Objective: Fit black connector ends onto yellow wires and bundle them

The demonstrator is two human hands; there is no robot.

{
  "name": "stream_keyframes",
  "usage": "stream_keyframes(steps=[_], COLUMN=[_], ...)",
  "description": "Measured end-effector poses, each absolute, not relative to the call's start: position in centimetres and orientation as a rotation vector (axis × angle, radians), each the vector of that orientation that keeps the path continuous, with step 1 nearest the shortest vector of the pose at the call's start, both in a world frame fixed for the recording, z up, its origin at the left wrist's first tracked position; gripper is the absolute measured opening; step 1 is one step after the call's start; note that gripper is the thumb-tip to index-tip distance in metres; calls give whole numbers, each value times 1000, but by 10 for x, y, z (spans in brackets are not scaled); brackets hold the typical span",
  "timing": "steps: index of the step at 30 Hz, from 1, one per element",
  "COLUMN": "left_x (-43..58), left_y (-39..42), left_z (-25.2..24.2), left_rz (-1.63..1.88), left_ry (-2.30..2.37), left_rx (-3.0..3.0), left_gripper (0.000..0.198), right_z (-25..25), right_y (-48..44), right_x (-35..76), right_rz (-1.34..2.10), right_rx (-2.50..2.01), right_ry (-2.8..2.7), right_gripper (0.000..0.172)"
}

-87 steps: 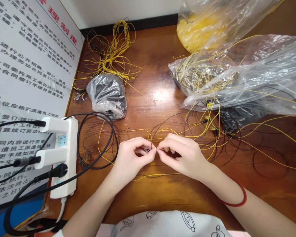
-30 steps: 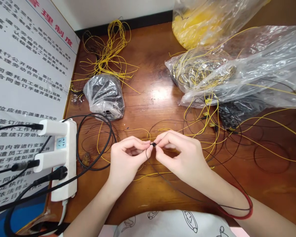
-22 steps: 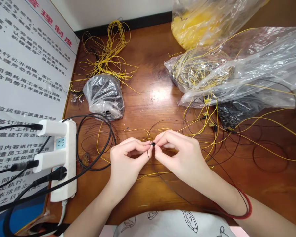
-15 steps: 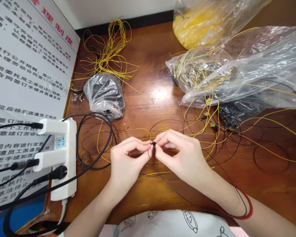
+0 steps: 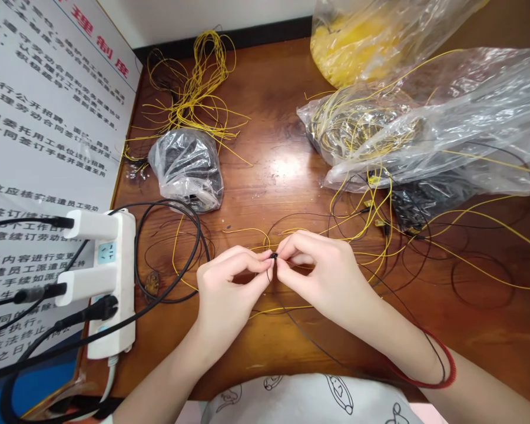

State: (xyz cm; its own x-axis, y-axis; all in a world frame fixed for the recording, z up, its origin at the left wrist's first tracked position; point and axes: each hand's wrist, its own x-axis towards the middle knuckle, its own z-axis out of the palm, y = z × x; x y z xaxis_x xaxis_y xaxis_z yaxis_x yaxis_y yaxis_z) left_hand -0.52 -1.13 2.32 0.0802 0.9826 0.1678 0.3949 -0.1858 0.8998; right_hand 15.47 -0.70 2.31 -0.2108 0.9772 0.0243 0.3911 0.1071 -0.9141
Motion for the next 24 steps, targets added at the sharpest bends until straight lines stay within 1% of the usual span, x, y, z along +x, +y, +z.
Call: stream_keyframes(steps=[6, 13, 24], left_x=[-6, -7, -7], left_y=[-10, -10, -7], left_z=[26, 27, 28], left_rz=[1071, 1082, 1132], left_ry=[1397, 1396, 1457], left_rx=[1723, 1756, 1503], left_gripper=[18, 17, 16], right_z=[24, 26, 28], right_y=[-7, -7, -6], right_x=[156, 159, 164], right_rz=[1107, 886, 674], right_rx=[-1365, -1366, -1255], right_ry=[-1730, -1880, -1920], right_gripper=[14, 11, 11])
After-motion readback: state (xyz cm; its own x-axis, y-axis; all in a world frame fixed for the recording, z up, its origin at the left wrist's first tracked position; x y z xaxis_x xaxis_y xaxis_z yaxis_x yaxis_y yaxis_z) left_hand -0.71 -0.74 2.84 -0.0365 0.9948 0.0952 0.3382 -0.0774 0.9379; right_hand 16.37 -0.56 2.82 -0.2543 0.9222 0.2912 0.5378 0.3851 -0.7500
